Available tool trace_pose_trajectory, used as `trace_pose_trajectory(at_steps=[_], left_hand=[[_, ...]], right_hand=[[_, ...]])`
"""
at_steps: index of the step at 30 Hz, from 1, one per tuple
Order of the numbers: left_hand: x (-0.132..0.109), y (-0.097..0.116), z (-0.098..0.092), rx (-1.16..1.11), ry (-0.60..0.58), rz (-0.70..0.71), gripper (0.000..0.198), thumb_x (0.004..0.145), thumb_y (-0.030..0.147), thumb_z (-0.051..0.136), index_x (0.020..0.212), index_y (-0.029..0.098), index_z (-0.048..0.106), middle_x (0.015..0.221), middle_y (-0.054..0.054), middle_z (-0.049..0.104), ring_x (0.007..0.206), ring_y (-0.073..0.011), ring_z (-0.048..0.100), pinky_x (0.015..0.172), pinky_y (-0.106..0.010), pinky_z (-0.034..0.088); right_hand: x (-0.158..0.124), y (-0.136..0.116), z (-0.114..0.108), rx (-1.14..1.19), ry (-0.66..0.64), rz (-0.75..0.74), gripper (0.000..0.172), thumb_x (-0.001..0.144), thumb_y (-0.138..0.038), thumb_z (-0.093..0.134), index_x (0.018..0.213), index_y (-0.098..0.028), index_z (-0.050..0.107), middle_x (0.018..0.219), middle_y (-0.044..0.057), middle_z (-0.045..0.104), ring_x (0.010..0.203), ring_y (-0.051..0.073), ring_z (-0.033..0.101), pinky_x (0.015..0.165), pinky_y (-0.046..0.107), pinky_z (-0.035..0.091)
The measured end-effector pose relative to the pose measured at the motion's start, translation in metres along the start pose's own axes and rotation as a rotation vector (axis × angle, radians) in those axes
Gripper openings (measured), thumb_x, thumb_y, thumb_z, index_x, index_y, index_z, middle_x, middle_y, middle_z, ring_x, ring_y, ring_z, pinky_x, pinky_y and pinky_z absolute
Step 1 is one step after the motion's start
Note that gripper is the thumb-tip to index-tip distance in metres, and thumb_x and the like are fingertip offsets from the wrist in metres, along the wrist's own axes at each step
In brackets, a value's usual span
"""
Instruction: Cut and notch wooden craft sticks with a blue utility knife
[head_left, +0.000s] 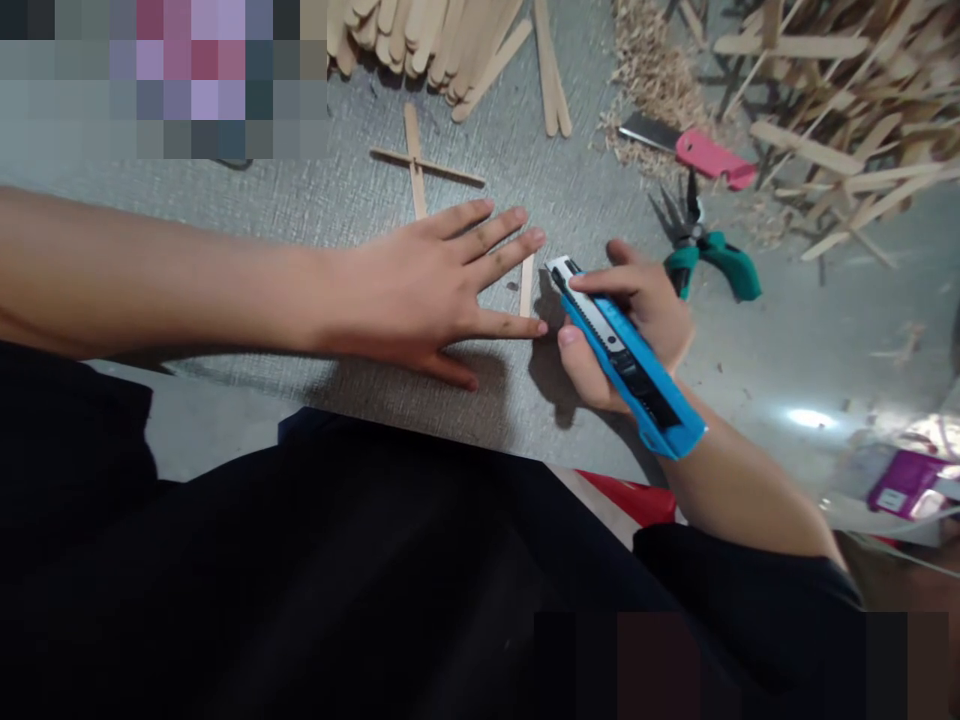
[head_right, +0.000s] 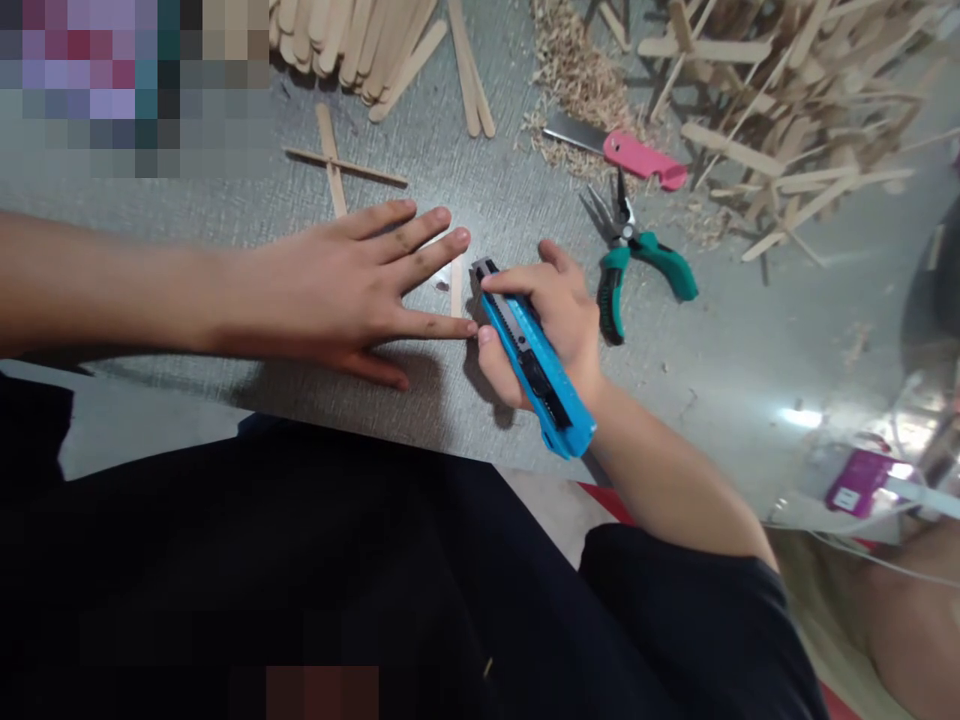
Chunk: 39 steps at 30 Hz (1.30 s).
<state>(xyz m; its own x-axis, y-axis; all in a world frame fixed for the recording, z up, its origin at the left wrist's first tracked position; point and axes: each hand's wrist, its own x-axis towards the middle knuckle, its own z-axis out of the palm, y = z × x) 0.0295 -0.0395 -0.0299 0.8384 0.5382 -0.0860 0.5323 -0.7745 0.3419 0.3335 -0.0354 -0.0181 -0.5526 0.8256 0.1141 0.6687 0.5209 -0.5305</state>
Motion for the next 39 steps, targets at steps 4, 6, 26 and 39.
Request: trace_pose_trajectory(at_steps=[4, 6, 26, 39], left_hand=[[0.000, -0.001, 0.003, -0.023, 0.006, -0.018, 0.085, 0.111, 0.070, 0.077, 0.187, 0.041, 0.054, 0.210, -0.007, 0.020, 0.194, -0.0565, 0.016, 0.154, -0.085, 0.023], [0.000, -0.001, 0.004, -0.038, 0.022, -0.018, 0.085, 0.108, 0.072, 0.079, 0.185, 0.043, 0.057, 0.209, -0.006, 0.023, 0.194, -0.0555, 0.016, 0.154, -0.085, 0.023], [-0.001, -0.005, 0.011, -0.075, 0.135, 0.005, 0.080, 0.103, 0.069, 0.086, 0.176, 0.044, 0.066, 0.205, -0.007, 0.036, 0.191, -0.0542, 0.030, 0.154, -0.083, 0.027], [0.005, 0.008, -0.010, 0.154, -0.038, -0.025, 0.082, 0.108, 0.070, 0.086, 0.176, 0.028, 0.068, 0.203, -0.026, 0.032, 0.188, -0.0622, 0.028, 0.151, -0.081, 0.034]], right_hand=[[0.006, -0.003, -0.002, 0.017, -0.106, 0.031, 0.040, 0.103, -0.064, 0.062, 0.135, -0.045, 0.078, 0.109, 0.007, 0.092, 0.106, 0.045, 0.087, 0.137, 0.077, 0.046], [0.008, -0.004, -0.004, 0.060, -0.080, -0.035, 0.032, 0.105, -0.061, 0.061, 0.128, -0.045, 0.078, 0.105, 0.004, 0.092, 0.097, 0.040, 0.087, 0.138, 0.075, 0.046], [0.017, -0.003, 0.021, -0.053, 0.040, -0.244, 0.036, 0.111, -0.050, 0.071, 0.138, -0.028, 0.080, 0.126, 0.011, 0.087, 0.129, 0.036, 0.082, 0.125, 0.065, 0.059], [0.008, 0.005, 0.021, -0.195, 0.160, -0.477, 0.019, 0.111, -0.031, 0.068, 0.127, -0.029, 0.077, 0.100, 0.005, 0.085, 0.099, 0.029, 0.082, 0.092, 0.045, 0.066]])
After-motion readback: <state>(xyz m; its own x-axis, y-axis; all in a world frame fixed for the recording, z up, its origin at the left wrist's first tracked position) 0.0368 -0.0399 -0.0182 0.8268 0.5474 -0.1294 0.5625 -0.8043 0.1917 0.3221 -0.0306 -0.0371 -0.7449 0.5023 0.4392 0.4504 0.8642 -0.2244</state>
